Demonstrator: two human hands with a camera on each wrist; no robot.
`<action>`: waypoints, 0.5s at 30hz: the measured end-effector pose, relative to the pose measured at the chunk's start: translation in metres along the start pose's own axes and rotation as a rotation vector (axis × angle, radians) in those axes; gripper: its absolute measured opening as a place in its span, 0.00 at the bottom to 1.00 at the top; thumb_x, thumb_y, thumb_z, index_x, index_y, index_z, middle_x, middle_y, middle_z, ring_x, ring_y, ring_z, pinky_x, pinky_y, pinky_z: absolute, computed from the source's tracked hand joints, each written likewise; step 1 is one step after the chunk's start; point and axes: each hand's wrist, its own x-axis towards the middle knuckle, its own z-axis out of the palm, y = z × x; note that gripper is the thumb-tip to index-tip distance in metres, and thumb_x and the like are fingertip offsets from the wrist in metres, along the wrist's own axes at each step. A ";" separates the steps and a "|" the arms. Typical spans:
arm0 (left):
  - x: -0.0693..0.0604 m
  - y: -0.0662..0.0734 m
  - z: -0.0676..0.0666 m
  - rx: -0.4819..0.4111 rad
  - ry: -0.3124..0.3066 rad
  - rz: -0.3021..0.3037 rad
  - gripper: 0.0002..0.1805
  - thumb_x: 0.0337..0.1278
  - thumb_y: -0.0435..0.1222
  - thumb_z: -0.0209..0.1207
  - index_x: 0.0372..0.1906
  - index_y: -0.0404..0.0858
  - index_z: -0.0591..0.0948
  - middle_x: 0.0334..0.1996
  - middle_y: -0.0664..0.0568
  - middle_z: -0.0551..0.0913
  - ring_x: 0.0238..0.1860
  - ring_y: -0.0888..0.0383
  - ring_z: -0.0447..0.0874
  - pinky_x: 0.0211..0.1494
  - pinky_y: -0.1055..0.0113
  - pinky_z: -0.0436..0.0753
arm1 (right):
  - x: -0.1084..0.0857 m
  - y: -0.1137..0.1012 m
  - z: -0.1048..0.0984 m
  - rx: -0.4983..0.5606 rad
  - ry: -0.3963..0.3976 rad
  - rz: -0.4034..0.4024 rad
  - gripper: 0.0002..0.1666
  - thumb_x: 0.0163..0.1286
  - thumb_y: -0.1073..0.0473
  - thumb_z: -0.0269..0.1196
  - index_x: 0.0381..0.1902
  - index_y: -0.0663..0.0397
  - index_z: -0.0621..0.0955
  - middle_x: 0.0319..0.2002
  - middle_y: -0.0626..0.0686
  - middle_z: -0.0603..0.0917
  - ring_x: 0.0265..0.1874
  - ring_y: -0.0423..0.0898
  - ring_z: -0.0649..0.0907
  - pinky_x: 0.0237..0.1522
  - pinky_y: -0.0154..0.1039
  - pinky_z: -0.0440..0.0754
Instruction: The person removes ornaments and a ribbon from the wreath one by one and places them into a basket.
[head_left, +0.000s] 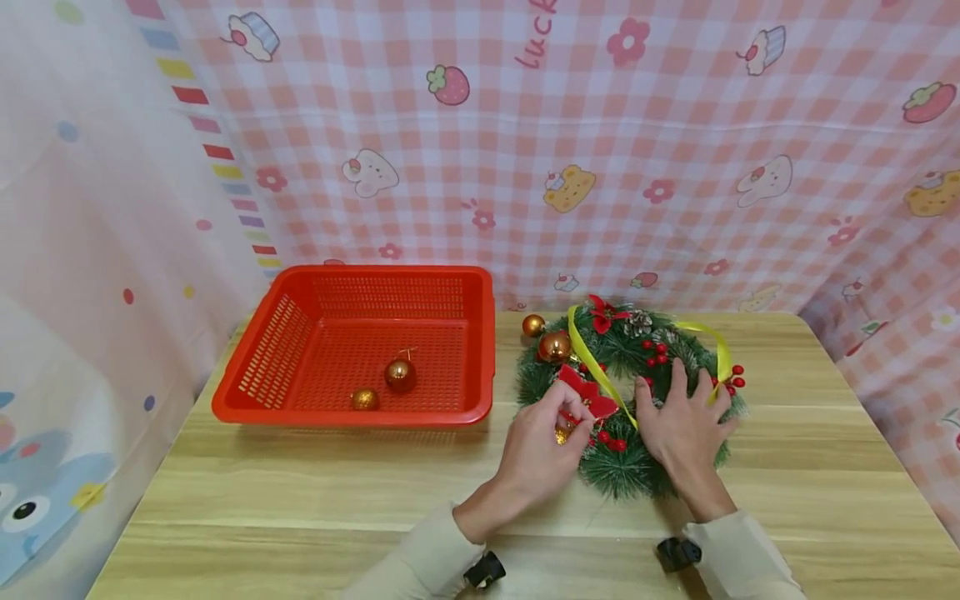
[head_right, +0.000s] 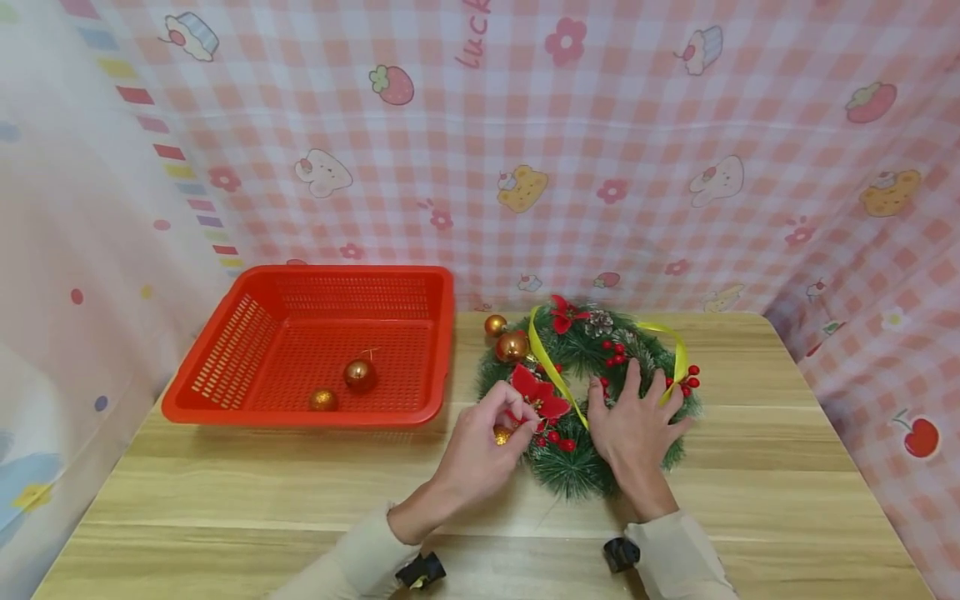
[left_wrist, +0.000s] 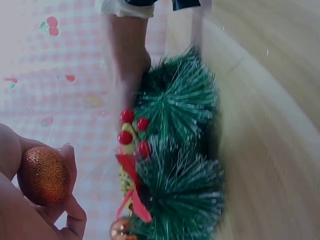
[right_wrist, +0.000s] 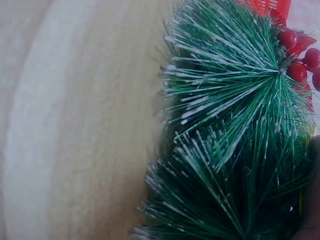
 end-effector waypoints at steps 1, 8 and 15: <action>0.001 0.000 -0.003 0.004 0.009 -0.002 0.10 0.61 0.29 0.62 0.33 0.44 0.72 0.36 0.57 0.88 0.29 0.67 0.78 0.33 0.73 0.74 | 0.000 0.000 0.000 0.001 0.000 0.001 0.48 0.74 0.31 0.41 0.78 0.58 0.53 0.74 0.75 0.48 0.71 0.77 0.45 0.60 0.82 0.39; 0.004 -0.001 -0.022 -0.028 0.055 -0.006 0.10 0.61 0.28 0.61 0.33 0.41 0.70 0.37 0.52 0.88 0.28 0.64 0.76 0.34 0.72 0.73 | 0.000 0.000 0.000 0.009 -0.014 0.001 0.48 0.74 0.31 0.41 0.78 0.57 0.52 0.74 0.74 0.47 0.71 0.77 0.44 0.60 0.82 0.39; 0.007 -0.006 -0.042 -0.048 0.098 -0.018 0.09 0.62 0.27 0.61 0.34 0.39 0.71 0.38 0.48 0.87 0.29 0.62 0.79 0.37 0.68 0.77 | 0.000 0.000 -0.001 0.005 -0.014 0.003 0.48 0.74 0.31 0.41 0.78 0.57 0.53 0.74 0.75 0.47 0.71 0.77 0.44 0.60 0.82 0.39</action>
